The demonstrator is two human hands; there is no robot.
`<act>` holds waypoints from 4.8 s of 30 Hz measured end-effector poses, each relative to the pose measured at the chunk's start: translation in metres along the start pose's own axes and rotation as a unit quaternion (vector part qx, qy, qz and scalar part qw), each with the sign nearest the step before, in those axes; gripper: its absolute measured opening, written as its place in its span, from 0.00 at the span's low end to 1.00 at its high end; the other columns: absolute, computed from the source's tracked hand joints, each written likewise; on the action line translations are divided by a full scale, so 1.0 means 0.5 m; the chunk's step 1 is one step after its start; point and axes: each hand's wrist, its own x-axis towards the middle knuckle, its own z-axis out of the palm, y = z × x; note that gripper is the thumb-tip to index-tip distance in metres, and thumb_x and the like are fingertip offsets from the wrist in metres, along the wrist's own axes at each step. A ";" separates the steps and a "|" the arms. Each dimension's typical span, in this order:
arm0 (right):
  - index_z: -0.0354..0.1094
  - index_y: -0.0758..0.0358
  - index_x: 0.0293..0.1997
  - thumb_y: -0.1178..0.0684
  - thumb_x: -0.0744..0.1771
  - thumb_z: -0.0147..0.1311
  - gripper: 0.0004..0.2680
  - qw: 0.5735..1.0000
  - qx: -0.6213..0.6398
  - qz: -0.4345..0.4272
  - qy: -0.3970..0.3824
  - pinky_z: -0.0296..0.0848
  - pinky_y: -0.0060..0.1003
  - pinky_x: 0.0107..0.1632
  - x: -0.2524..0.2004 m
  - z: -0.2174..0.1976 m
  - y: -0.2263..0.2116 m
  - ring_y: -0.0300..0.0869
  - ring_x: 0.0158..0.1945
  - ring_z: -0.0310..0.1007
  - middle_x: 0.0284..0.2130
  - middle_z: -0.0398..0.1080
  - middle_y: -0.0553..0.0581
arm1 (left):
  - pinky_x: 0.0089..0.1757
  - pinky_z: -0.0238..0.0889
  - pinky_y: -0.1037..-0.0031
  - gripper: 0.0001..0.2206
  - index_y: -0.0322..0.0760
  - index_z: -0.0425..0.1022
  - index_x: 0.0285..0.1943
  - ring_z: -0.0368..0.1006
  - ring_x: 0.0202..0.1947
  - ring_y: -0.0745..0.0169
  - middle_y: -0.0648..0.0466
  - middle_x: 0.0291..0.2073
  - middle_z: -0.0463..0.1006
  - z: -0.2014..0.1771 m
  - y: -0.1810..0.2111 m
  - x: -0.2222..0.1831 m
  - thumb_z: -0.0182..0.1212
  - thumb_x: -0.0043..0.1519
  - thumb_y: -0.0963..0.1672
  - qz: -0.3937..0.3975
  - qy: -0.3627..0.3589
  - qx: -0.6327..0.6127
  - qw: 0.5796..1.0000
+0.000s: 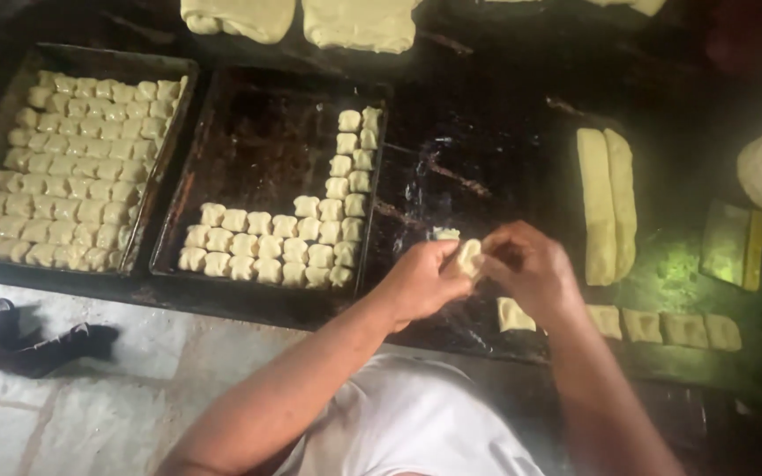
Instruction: Shaping and folding small portions of dough and arranging them on baking trays in a commercial kitchen setting.
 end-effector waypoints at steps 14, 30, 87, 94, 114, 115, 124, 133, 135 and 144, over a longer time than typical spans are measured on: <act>0.74 0.61 0.42 0.65 0.62 0.62 0.08 0.881 -0.181 -0.431 0.077 0.79 0.36 0.47 -0.065 0.039 0.035 0.44 0.48 0.77 0.43 0.76 0.56 | 0.34 0.70 0.76 0.10 0.32 0.81 0.48 0.76 0.30 0.71 0.52 0.31 0.84 -0.020 -0.009 -0.017 0.57 0.61 0.39 0.031 0.064 0.005 0.997; 0.77 0.64 0.39 0.59 0.55 0.69 0.12 0.874 -0.251 -0.406 0.085 0.74 0.44 0.40 -0.075 0.068 0.063 0.55 0.45 0.74 0.43 0.72 0.66 | 0.38 0.76 0.75 0.16 0.25 0.78 0.52 0.79 0.36 0.67 0.50 0.38 0.82 -0.053 -0.011 -0.016 0.56 0.71 0.47 -0.171 -0.047 -0.211 0.961; 0.68 0.68 0.55 0.58 0.59 0.70 0.21 0.869 -0.206 -0.441 0.088 0.76 0.47 0.52 -0.042 0.096 0.066 0.56 0.53 0.76 0.48 0.76 0.62 | 0.42 0.71 0.79 0.14 0.32 0.77 0.59 0.78 0.40 0.69 0.52 0.42 0.84 -0.050 -0.041 -0.032 0.54 0.65 0.37 -0.112 0.050 -0.276 0.953; 0.71 0.61 0.55 0.65 0.61 0.66 0.17 0.816 -0.265 -0.504 0.099 0.75 0.50 0.53 -0.038 0.099 0.028 0.50 0.54 0.77 0.48 0.76 0.57 | 0.36 0.70 0.77 0.12 0.31 0.81 0.54 0.75 0.34 0.71 0.54 0.37 0.85 -0.066 -0.046 -0.033 0.59 0.64 0.40 -0.034 0.090 -0.157 0.983; 0.76 0.57 0.52 0.56 0.68 0.59 0.08 0.948 -0.297 -0.118 -0.020 0.78 0.38 0.42 0.037 0.156 0.056 0.48 0.40 0.81 0.43 0.79 0.60 | 0.42 0.75 0.74 0.16 0.31 0.72 0.61 0.83 0.41 0.66 0.48 0.52 0.83 -0.256 -0.057 -0.105 0.61 0.64 0.38 0.137 0.240 0.048 0.960; 0.76 0.57 0.52 0.56 0.68 0.59 0.08 0.947 -0.297 -0.119 -0.024 0.78 0.38 0.42 0.038 0.166 0.039 0.48 0.40 0.81 0.43 0.79 0.60 | 0.42 0.75 0.74 0.16 0.31 0.72 0.61 0.83 0.41 0.66 0.48 0.52 0.83 -0.277 -0.059 -0.114 0.61 0.64 0.38 0.135 0.244 0.048 0.959; 0.71 0.53 0.54 0.51 0.62 0.65 0.16 0.934 -0.320 -0.003 -0.156 0.79 0.43 0.47 0.090 0.236 -0.068 0.45 0.43 0.80 0.44 0.76 0.54 | 0.36 0.70 0.79 0.13 0.32 0.76 0.58 0.77 0.31 0.70 0.52 0.45 0.84 -0.414 -0.112 -0.167 0.62 0.64 0.37 0.100 0.318 0.037 0.942; 0.70 0.58 0.46 0.45 0.63 0.70 0.14 0.867 -0.331 -0.365 0.070 0.75 0.49 0.55 0.208 0.445 -0.175 0.50 0.53 0.76 0.49 0.76 0.55 | 0.49 0.70 0.58 0.18 0.32 0.76 0.58 0.75 0.50 0.43 0.42 0.50 0.80 -0.487 -0.121 -0.111 0.67 0.58 0.40 0.152 0.360 0.283 0.876; 0.74 0.59 0.42 0.48 0.63 0.68 0.10 0.820 -0.402 -0.401 0.072 0.71 0.52 0.56 0.225 0.457 -0.148 0.54 0.53 0.76 0.48 0.77 0.56 | 0.51 0.66 0.56 0.15 0.33 0.77 0.54 0.72 0.50 0.39 0.42 0.50 0.80 -0.500 -0.124 -0.082 0.67 0.59 0.42 0.128 0.342 0.312 0.877; 0.74 0.62 0.49 0.57 0.68 0.59 0.07 0.927 -0.274 -0.256 0.027 0.76 0.42 0.47 0.102 0.272 -0.127 0.52 0.49 0.78 0.46 0.77 0.61 | 0.53 0.64 0.58 0.10 0.37 0.81 0.48 0.75 0.48 0.45 0.46 0.44 0.80 -0.502 -0.141 0.086 0.64 0.62 0.46 0.043 0.184 0.392 0.900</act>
